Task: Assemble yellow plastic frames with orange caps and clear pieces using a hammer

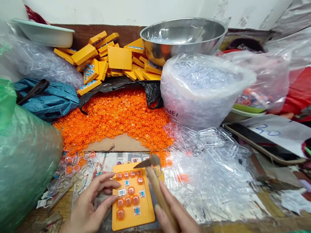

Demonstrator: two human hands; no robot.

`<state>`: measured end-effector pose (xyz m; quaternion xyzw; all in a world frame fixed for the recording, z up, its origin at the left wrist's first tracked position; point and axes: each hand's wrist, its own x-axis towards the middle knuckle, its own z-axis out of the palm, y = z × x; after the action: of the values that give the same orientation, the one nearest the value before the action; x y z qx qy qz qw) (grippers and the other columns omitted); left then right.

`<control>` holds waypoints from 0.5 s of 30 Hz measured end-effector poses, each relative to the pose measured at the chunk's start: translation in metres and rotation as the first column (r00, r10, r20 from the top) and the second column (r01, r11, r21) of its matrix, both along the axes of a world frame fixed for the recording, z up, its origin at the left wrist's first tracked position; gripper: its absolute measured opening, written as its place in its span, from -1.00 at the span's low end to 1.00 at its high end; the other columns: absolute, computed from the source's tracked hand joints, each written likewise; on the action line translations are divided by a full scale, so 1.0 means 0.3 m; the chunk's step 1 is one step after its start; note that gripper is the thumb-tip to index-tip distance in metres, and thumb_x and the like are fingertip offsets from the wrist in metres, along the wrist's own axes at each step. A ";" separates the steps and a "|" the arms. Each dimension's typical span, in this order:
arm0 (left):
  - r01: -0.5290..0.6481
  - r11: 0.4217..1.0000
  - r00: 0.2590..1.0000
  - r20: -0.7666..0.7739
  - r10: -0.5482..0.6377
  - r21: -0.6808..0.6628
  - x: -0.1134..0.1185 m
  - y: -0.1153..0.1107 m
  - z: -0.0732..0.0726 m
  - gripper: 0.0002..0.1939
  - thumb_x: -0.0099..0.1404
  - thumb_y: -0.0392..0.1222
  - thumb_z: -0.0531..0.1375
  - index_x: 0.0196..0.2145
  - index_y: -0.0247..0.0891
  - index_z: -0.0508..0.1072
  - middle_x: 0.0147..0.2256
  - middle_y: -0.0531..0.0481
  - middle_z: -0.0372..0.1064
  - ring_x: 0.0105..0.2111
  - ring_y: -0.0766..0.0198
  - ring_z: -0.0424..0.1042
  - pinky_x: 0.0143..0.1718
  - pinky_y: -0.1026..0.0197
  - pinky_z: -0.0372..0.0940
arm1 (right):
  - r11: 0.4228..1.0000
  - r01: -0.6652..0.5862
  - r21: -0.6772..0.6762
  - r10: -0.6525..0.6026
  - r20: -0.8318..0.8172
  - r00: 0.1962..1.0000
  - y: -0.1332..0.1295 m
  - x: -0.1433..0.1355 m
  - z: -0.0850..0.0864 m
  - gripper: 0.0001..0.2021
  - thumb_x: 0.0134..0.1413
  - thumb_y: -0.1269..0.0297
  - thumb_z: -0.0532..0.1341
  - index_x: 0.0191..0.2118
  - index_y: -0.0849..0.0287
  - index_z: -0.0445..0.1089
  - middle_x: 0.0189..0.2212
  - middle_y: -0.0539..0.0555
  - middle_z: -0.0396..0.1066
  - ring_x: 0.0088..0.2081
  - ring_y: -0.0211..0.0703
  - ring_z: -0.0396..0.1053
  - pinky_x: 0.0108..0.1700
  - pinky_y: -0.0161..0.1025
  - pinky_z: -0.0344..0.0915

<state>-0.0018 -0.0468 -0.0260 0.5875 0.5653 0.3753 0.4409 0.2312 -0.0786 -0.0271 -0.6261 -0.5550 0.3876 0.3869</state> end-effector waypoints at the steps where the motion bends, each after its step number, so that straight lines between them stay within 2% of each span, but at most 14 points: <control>1: -0.075 0.997 0.996 0.043 0.077 -0.036 0.005 -0.008 -0.003 -0.65 0.26 -0.12 0.14 0.01 -0.16 0.30 -0.07 -0.12 0.46 -0.16 0.18 0.49 -0.02 0.07 0.36 | 0.997 -0.006 -0.076 0.003 -0.043 0.999 0.037 0.001 0.011 -0.51 0.19 0.06 0.14 0.23 -0.02 0.26 -0.20 0.09 0.57 -0.44 -0.12 0.53 -0.49 -0.30 0.49; 3: -0.222 0.968 0.958 0.158 0.239 -0.120 0.020 -0.025 -0.010 -0.59 0.21 -0.02 0.19 -0.01 -0.20 0.32 0.06 -0.20 0.37 -0.07 0.12 0.47 0.02 0.06 0.36 | 0.984 -0.076 -0.161 0.065 -0.073 0.995 0.114 -0.003 0.022 -0.42 0.20 0.01 0.12 0.28 0.08 0.16 -0.35 0.09 0.58 -0.61 -0.21 0.42 -0.63 -0.29 0.39; 5: -0.293 0.933 0.892 0.290 0.346 -0.211 0.038 -0.038 -0.011 -0.47 0.15 0.05 0.25 0.02 -0.20 0.30 0.16 -0.22 0.28 0.08 0.08 0.39 0.08 0.09 0.34 | 0.985 -0.112 -0.131 0.107 -0.044 0.993 0.181 -0.020 0.018 -0.41 0.19 0.02 0.13 0.27 0.13 0.17 -0.27 0.13 0.57 -0.57 -0.19 0.43 -0.62 -0.25 0.40; 7: -0.288 0.914 0.835 0.391 0.386 -0.287 0.054 -0.043 0.000 -0.37 0.10 0.07 0.31 0.07 -0.20 0.27 0.20 -0.21 0.25 0.17 0.08 0.29 0.12 0.15 0.31 | 0.994 -0.101 -0.035 0.102 0.019 0.995 0.225 -0.044 0.003 -0.46 0.17 0.04 0.13 0.22 0.14 0.26 -0.06 0.20 0.51 -0.30 -0.05 0.52 -0.34 -0.11 0.51; 8: -0.273 0.907 0.816 0.422 0.395 -0.320 0.060 -0.042 0.010 -0.34 0.08 0.06 0.33 0.08 -0.20 0.26 0.20 -0.21 0.24 0.19 0.08 0.27 0.13 0.16 0.29 | 0.995 -0.100 0.016 0.099 0.057 0.993 0.238 -0.055 -0.006 -0.49 0.17 0.05 0.13 0.19 0.15 0.31 0.03 0.22 0.45 -0.13 0.02 0.50 -0.14 -0.02 0.48; 10: -0.263 0.889 0.786 0.451 0.423 -0.376 0.067 -0.033 0.038 -0.33 0.07 0.04 0.36 0.07 -0.24 0.28 0.19 -0.23 0.26 0.18 0.07 0.28 0.14 0.14 0.28 | 0.988 -0.113 0.107 0.098 0.136 0.986 0.247 -0.073 -0.022 -0.54 0.18 0.09 0.11 0.13 0.18 0.37 0.11 0.25 0.38 0.10 0.10 0.35 0.14 0.14 0.26; 12: -0.277 0.868 0.769 0.447 0.457 -0.412 0.069 -0.018 0.068 -0.35 0.04 0.01 0.38 0.04 -0.27 0.32 0.17 -0.25 0.28 0.15 0.03 0.31 0.15 0.09 0.27 | 0.975 -0.153 0.164 0.118 0.207 0.971 0.245 -0.080 -0.033 -0.56 0.21 0.14 0.08 0.12 0.22 0.38 0.11 0.27 0.38 0.14 0.09 0.32 0.19 0.16 0.20; 15: -0.317 0.820 0.734 0.424 0.531 -0.477 0.077 0.006 0.104 -0.33 -0.04 -0.04 0.44 0.00 -0.27 0.36 0.16 -0.25 0.29 0.13 0.00 0.33 0.15 0.05 0.26 | 0.954 -0.192 0.231 0.119 0.296 0.948 0.237 -0.079 -0.041 -0.57 0.26 0.20 0.02 0.12 0.27 0.37 0.08 0.28 0.40 0.11 0.03 0.36 0.14 0.06 0.30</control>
<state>0.0213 -0.0450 0.0051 0.2149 0.5994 0.5022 0.5851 0.2074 -0.0076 -0.0395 -0.5729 -0.6973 0.2501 0.3507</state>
